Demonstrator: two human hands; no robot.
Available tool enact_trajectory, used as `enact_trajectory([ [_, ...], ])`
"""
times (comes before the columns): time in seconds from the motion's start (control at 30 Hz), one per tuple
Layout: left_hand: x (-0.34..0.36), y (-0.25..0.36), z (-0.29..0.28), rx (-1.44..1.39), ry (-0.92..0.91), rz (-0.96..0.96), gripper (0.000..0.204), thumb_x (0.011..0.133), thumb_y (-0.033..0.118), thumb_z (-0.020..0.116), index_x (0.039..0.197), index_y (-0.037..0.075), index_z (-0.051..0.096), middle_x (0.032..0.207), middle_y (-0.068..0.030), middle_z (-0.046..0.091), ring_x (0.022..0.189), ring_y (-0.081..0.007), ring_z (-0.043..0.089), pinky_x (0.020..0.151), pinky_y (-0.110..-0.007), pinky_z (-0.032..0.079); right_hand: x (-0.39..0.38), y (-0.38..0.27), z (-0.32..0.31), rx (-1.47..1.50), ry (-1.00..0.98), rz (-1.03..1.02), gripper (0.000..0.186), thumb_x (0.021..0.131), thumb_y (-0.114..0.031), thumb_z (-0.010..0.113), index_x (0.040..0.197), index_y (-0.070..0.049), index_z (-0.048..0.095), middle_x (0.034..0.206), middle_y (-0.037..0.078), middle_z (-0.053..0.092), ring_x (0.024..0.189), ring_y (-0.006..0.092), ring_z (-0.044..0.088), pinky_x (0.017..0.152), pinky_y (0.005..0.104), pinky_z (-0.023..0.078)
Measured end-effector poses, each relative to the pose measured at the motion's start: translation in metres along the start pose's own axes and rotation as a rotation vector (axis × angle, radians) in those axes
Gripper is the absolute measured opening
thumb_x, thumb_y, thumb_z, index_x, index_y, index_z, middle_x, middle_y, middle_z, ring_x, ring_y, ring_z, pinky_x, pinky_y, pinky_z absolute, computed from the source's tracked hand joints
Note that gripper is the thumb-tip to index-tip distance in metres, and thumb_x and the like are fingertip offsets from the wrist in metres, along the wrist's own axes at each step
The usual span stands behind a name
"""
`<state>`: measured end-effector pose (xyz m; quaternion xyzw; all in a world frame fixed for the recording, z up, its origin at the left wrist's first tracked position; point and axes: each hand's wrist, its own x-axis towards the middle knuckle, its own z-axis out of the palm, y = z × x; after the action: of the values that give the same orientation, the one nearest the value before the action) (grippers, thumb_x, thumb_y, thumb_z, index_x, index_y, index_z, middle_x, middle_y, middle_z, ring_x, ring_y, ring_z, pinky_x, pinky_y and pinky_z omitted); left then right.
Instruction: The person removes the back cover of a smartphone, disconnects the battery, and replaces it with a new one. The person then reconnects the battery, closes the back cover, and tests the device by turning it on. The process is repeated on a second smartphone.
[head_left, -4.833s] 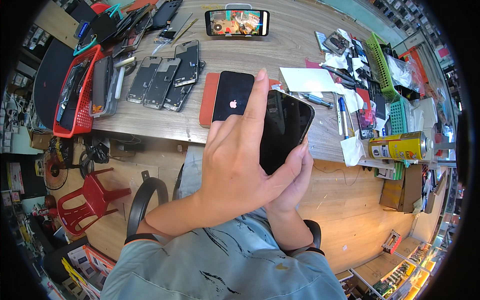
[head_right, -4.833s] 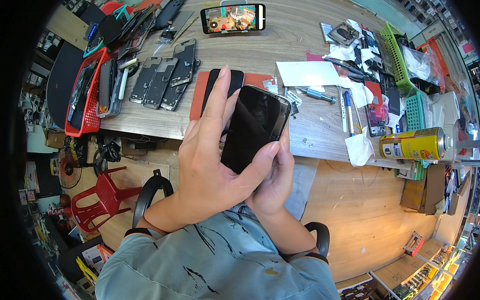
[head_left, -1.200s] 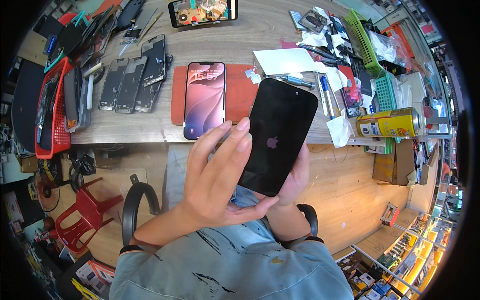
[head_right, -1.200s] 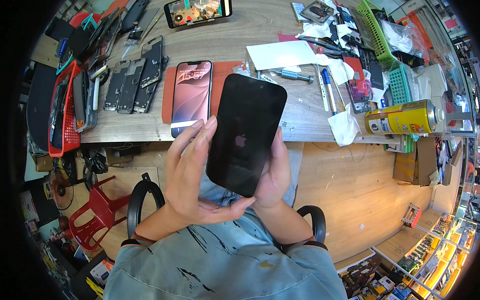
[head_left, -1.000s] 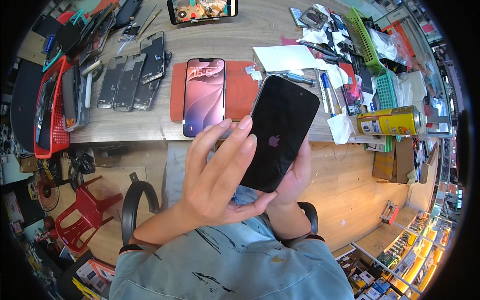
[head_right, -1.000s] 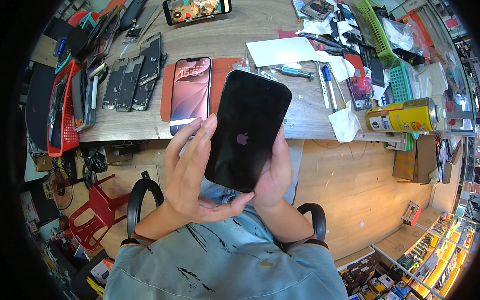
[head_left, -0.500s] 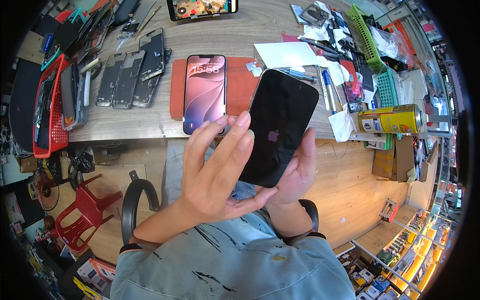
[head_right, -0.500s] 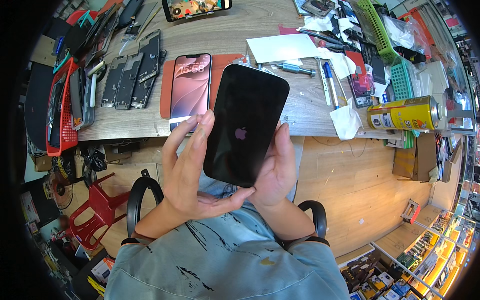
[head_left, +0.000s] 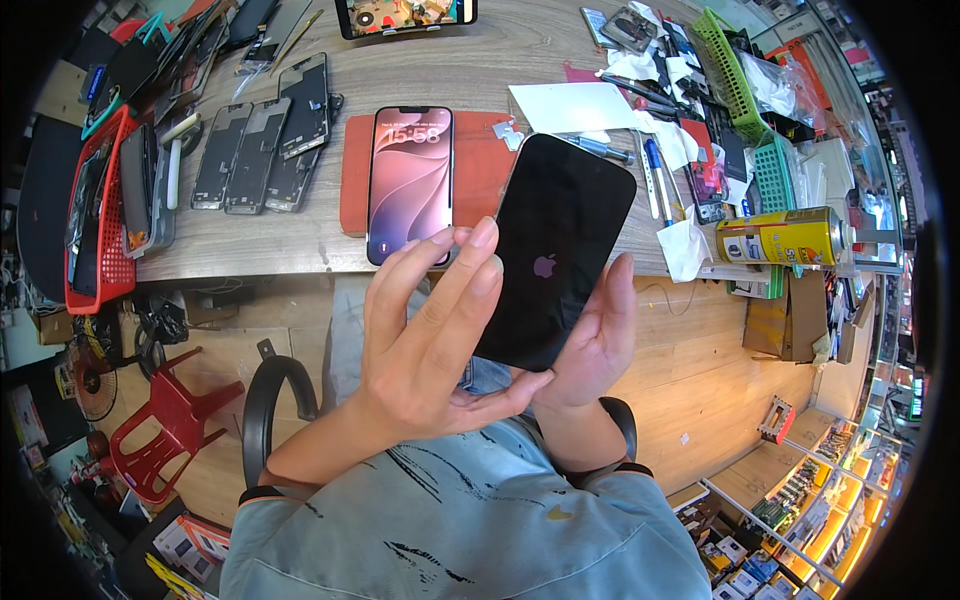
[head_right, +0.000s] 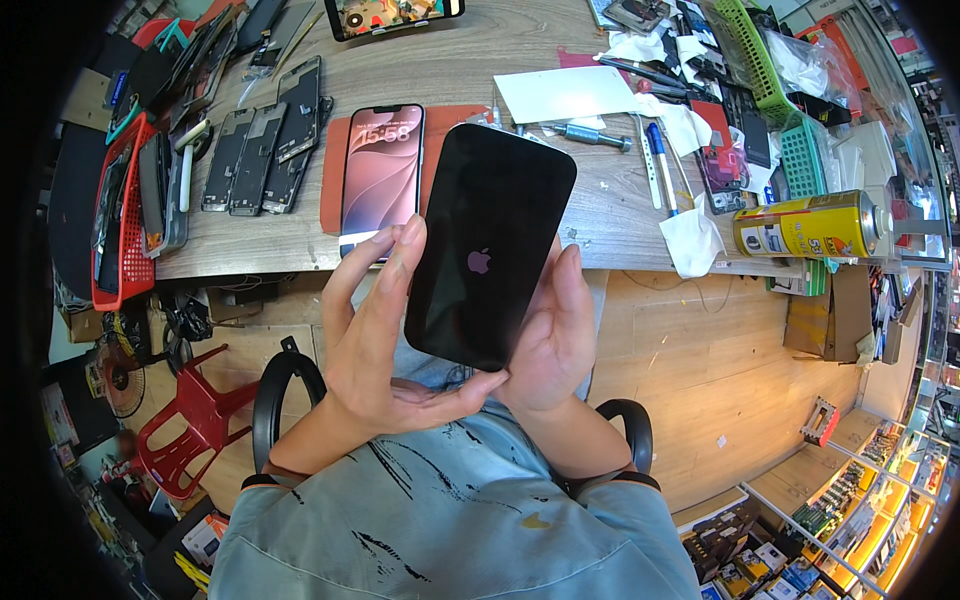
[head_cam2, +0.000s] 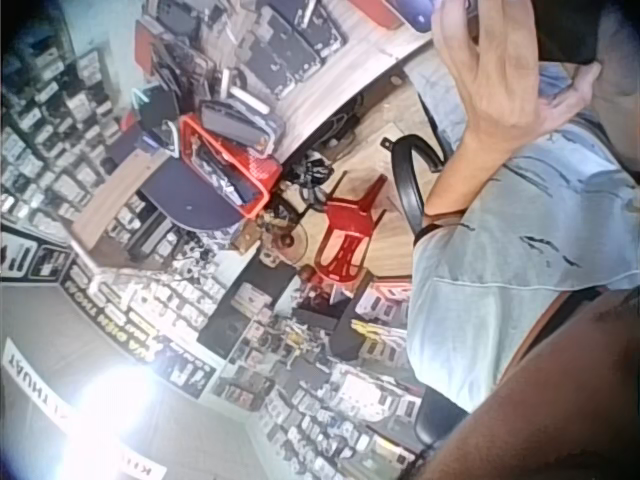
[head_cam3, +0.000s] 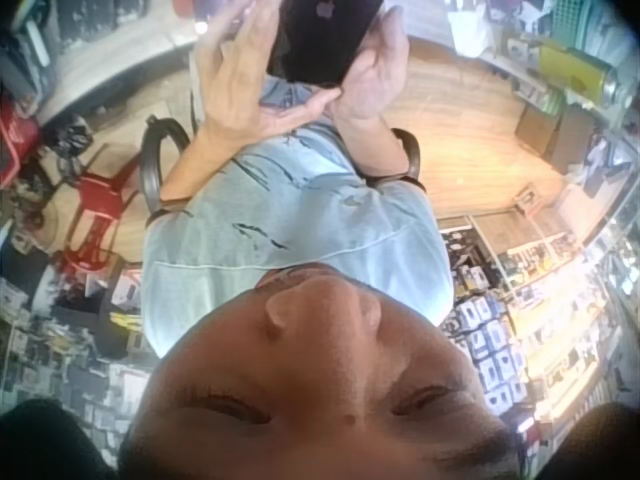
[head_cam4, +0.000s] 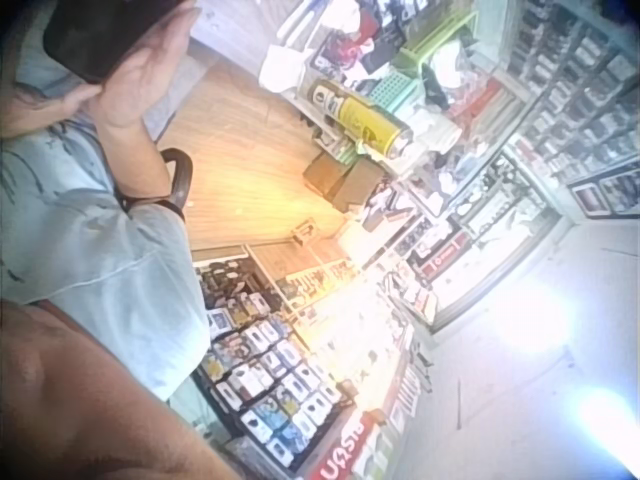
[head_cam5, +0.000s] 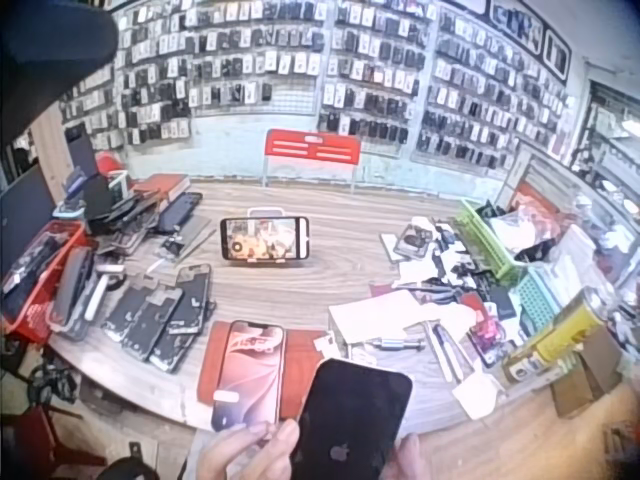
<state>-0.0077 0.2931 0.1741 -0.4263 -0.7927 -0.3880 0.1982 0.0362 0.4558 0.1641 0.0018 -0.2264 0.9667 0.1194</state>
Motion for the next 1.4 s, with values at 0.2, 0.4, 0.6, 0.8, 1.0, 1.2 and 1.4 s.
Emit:
enact_trajectory([
  [0.2, 0.001, 0.0, -0.001, -0.05, 0.005, -0.017, 0.125, 0.073, 0.035, 0.098, 0.165, -0.014, 0.029, 0.15, -0.0379, 0.059, 0.143, -0.0473, 0.052, 0.117, -0.051, 0.048, 0.0, -0.001, -0.007, 0.022, -0.078, 0.021, 0.063, 0.12, -0.045, 0.026, 0.157, 0.0, 0.049, 0.155, 0.018, 0.06, 0.143, 0.0284, 0.058, 0.123, 0.0452, 0.043],
  [0.4, 0.002, -0.002, -0.003, -0.109, -0.006, -0.021, 0.122, 0.086, 0.056, 0.084, 0.165, -0.017, 0.026, 0.152, -0.0406, 0.056, 0.145, -0.0484, 0.051, 0.12, -0.051, 0.042, 0.001, 0.001, -0.009, 0.077, -0.148, 0.011, 0.06, 0.119, -0.041, 0.03, 0.161, 0.0, 0.044, 0.156, 0.017, 0.058, 0.143, 0.0292, 0.057, 0.122, 0.046, 0.044],
  [0.6, -0.02, -0.003, 0.006, -0.546, 0.064, -0.248, 0.117, 0.105, 0.078, 0.038, 0.167, -0.018, 0.014, 0.163, -0.04, 0.042, 0.155, -0.0448, 0.041, 0.129, -0.049, 0.028, -0.003, 0.0, 0.034, 0.001, 0.132, 0.009, 0.055, 0.118, -0.031, 0.031, 0.162, 0.002, 0.041, 0.155, 0.019, 0.059, 0.14, 0.0284, 0.061, 0.119, 0.0446, 0.049],
  [0.8, -0.039, 0.008, 0.012, -0.652, 0.172, -0.355, 0.107, 0.112, 0.071, 0.02, 0.163, -0.022, 0.023, 0.164, -0.0403, 0.041, 0.153, -0.0441, 0.047, 0.127, -0.046, 0.032, -0.001, -0.008, 0.054, -0.253, 0.174, 0.09, 0.059, 0.113, -0.023, 0.039, 0.165, 0.004, 0.033, 0.155, 0.019, 0.057, 0.139, 0.0274, 0.061, 0.118, 0.0427, 0.049],
  [1.0, -0.046, 0.004, 0.016, -0.695, 0.202, -0.282, 0.105, 0.112, 0.069, 0.019, 0.163, -0.022, 0.023, 0.166, -0.0396, 0.039, 0.154, -0.0438, 0.045, 0.127, -0.045, 0.031, -0.007, -0.01, 0.041, -0.355, 0.115, 0.105, 0.076, 0.104, 0.006, 0.053, 0.171, -0.001, 0.02, 0.157, 0.017, 0.054, 0.14, 0.0233, 0.059, 0.117, 0.0375, 0.047],
  [1.2, -0.029, 0.009, 0.016, -0.762, 0.204, -0.261, 0.102, 0.112, 0.067, 0.022, 0.166, -0.019, 0.018, 0.164, -0.0423, 0.039, 0.153, -0.0466, 0.045, 0.127, -0.05, 0.03, -0.006, -0.002, 0.039, -0.566, 0.152, 0.023, 0.086, 0.097, 0.016, 0.059, 0.171, -0.001, 0.018, 0.152, 0.014, 0.056, 0.138, 0.021, 0.058, 0.115, 0.0361, 0.048],
  [1.4, -0.04, 0.005, 0.017, -0.879, 0.17, -0.246, 0.113, 0.106, 0.072, 0.036, 0.168, -0.016, 0.003, 0.175, -0.0351, 0.021, 0.163, -0.0414, 0.029, 0.133, -0.051, 0.02, -0.006, 0.002, 0.037, -0.685, 0.183, -0.038, 0.088, 0.094, 0.016, 0.063, 0.17, 0.0, 0.021, 0.15, 0.014, 0.055, 0.136, 0.0204, 0.059, 0.114, 0.0345, 0.048],
])
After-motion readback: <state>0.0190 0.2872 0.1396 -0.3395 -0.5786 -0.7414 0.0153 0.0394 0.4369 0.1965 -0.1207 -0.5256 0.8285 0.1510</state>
